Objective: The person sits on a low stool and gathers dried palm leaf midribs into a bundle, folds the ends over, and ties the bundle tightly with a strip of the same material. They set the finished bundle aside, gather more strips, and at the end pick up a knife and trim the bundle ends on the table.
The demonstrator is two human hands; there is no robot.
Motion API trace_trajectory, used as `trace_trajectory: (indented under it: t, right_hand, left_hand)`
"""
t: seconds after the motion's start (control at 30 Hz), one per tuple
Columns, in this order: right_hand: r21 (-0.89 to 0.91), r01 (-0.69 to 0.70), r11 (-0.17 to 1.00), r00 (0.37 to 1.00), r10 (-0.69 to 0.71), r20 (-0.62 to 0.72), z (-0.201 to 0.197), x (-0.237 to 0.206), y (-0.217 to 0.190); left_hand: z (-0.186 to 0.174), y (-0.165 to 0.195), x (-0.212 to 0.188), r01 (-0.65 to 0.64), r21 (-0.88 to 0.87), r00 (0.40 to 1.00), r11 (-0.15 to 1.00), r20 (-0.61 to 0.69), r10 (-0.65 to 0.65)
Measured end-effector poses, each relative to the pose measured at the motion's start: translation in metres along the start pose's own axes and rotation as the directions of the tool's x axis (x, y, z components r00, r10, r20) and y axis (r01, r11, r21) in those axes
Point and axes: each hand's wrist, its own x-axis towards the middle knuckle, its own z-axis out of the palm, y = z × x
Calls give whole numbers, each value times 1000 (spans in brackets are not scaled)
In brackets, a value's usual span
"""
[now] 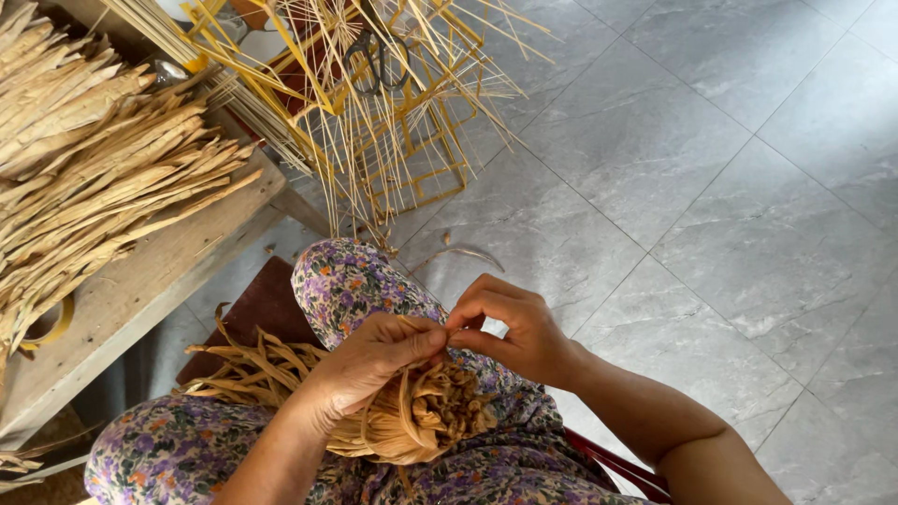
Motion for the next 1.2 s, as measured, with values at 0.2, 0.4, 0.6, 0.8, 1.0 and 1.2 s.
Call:
trace_trajectory:
  t: [0.2,0.4,0.6,0.8,1.0,1.2]
  right_hand:
    - [-156,192,969,973,-209,-95,8,4,-4]
    - [-31,305,952,952,-304,29,8,0,-5]
    - [172,139,975,969,-170,180,4,-5,3]
    - [559,-207,803,972,103,213,12,-20,17]
    - [492,-613,618,788,437,433,18,-25,48]
    - [742,-543,393,840,270,471,27,-32,72]
  left_hand:
    - [-9,-5,-5,12,-19,1000,1000,-25,-13]
    - [-13,-7,-2,-11,-87,990,996,141,23]
    - [-3,-8,-9,-36,-13,995,999,87,37]
    - [20,9,-22,-203,620,953,758,-52,298]
    - [46,25,-27,-376,921,726,101,225,649]
    - [59,26,-28,-332,940,700,-77,300,648]
